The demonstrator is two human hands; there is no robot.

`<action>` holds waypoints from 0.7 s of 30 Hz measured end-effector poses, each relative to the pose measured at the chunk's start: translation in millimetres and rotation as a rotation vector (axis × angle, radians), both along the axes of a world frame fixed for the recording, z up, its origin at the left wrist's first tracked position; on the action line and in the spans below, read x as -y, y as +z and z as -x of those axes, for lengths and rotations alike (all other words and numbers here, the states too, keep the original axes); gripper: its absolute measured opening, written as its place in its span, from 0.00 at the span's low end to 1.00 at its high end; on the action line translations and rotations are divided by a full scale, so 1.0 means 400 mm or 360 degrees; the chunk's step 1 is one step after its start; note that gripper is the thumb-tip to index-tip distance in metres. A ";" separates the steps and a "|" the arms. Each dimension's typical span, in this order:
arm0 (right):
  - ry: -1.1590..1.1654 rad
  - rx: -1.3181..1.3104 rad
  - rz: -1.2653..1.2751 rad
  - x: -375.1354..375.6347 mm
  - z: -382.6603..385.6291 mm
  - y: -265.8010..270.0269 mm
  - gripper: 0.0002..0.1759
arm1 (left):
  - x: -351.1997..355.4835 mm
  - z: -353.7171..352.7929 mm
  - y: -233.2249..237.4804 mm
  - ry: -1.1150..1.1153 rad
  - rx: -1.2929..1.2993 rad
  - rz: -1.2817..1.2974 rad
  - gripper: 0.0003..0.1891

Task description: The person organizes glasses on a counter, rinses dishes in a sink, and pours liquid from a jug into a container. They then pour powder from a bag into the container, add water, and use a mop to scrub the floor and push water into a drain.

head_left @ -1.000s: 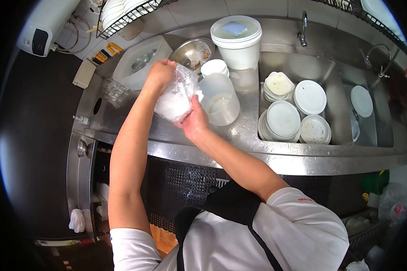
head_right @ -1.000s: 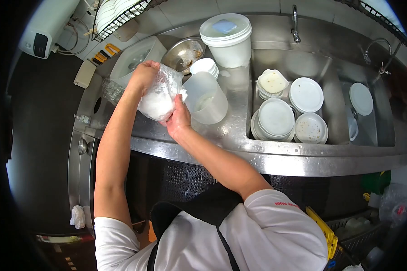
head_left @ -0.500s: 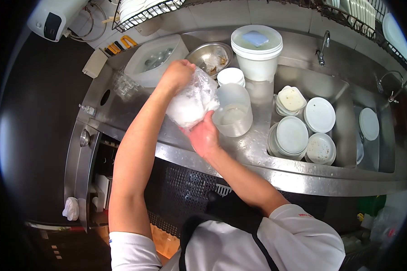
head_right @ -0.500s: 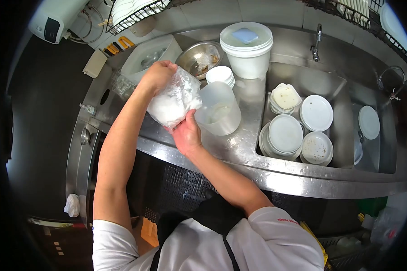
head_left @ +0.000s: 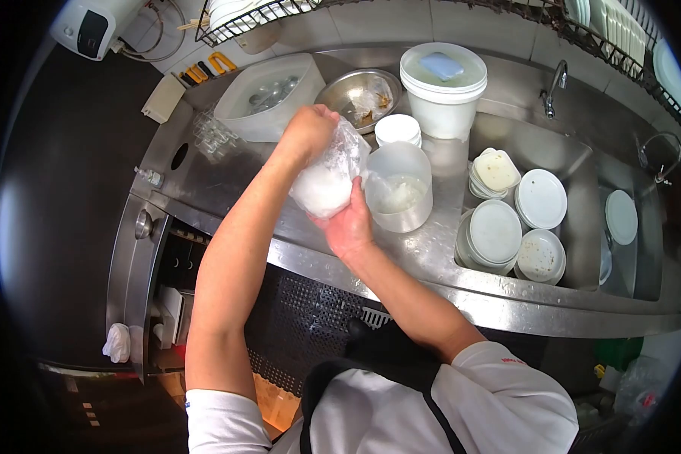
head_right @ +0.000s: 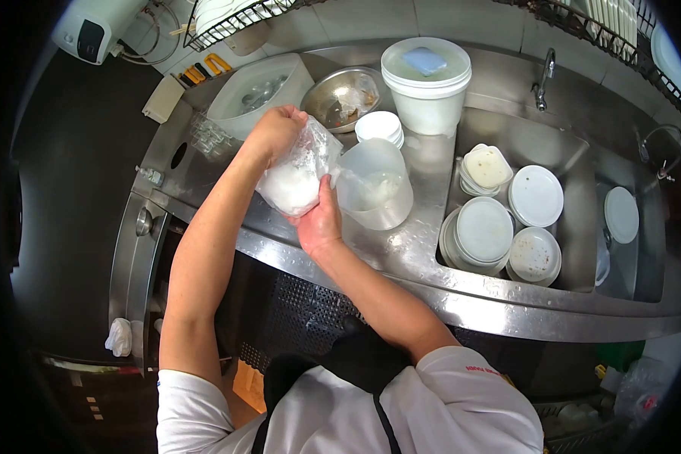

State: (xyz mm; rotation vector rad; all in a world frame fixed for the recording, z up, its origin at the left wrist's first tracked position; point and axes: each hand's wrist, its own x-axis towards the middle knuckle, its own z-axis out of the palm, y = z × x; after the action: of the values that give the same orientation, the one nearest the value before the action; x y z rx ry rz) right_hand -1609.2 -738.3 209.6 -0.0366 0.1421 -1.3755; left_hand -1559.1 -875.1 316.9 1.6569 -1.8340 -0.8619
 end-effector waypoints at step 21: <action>-0.0579 -0.1081 0.0190 -0.119 -0.008 0.041 0.31 | -0.311 -0.263 0.021 0.0094 -0.2197 0.0080 0.11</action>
State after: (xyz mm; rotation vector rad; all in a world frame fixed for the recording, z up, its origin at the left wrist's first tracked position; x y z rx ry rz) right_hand -1606.1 -690.5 226.0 -0.6057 0.6589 -1.6885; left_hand -1454.0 -750.8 325.3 0.6377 -0.7877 -1.3871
